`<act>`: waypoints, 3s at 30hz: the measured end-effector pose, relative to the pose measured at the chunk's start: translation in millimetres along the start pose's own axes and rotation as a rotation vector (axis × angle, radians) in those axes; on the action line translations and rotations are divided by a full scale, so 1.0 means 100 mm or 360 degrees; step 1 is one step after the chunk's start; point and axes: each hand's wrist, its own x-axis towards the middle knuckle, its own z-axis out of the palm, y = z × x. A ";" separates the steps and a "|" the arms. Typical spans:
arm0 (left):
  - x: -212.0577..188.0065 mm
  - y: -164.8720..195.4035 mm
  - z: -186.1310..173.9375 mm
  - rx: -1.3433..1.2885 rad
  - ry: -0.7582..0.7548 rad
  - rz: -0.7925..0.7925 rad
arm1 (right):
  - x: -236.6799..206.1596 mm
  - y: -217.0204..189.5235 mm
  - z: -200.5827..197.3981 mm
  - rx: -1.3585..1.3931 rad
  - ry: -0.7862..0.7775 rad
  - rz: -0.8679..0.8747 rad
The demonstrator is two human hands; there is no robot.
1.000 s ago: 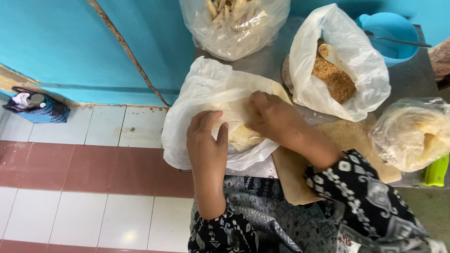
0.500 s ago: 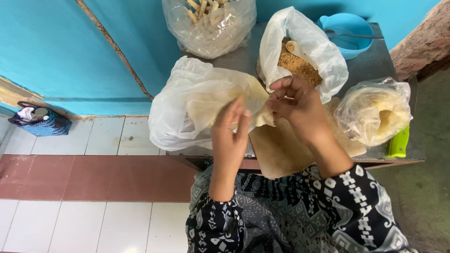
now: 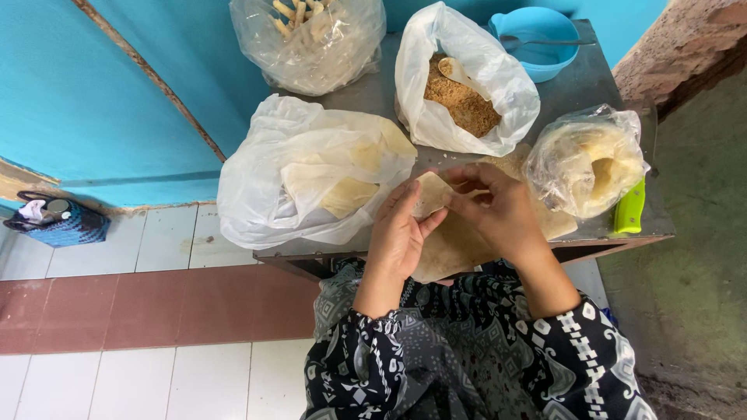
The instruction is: The person sits at a low table and wraps snacks by hand. They take thin square wrappers from a plastic bag, spoon brown filling from another bag onto a wrapper, fold the wrapper over the filling, and place the finished wrapped piece aside, repeating the cycle.
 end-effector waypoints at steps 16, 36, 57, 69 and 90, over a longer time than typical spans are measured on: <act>-0.01 -0.40 -0.05 0.1211 0.0279 0.0348 | -0.43 -0.03 -0.04 -0.0329 0.0513 -0.0122; -0.01 -0.09 -0.07 0.2060 0.0077 0.0218 | -0.40 0.30 -0.21 -0.0076 0.0186 0.0299; -0.25 -0.23 -0.02 0.2523 0.0258 0.0956 | -0.09 1.11 -1.55 -0.0722 0.0705 0.0102; -0.27 -0.31 0.04 0.2464 0.0303 0.0955 | -0.33 0.26 -0.06 -0.1536 -0.0361 -0.0377; -0.53 -0.32 0.18 0.2659 0.0206 0.0715 | 0.94 0.46 -0.26 -0.0917 0.0223 0.0069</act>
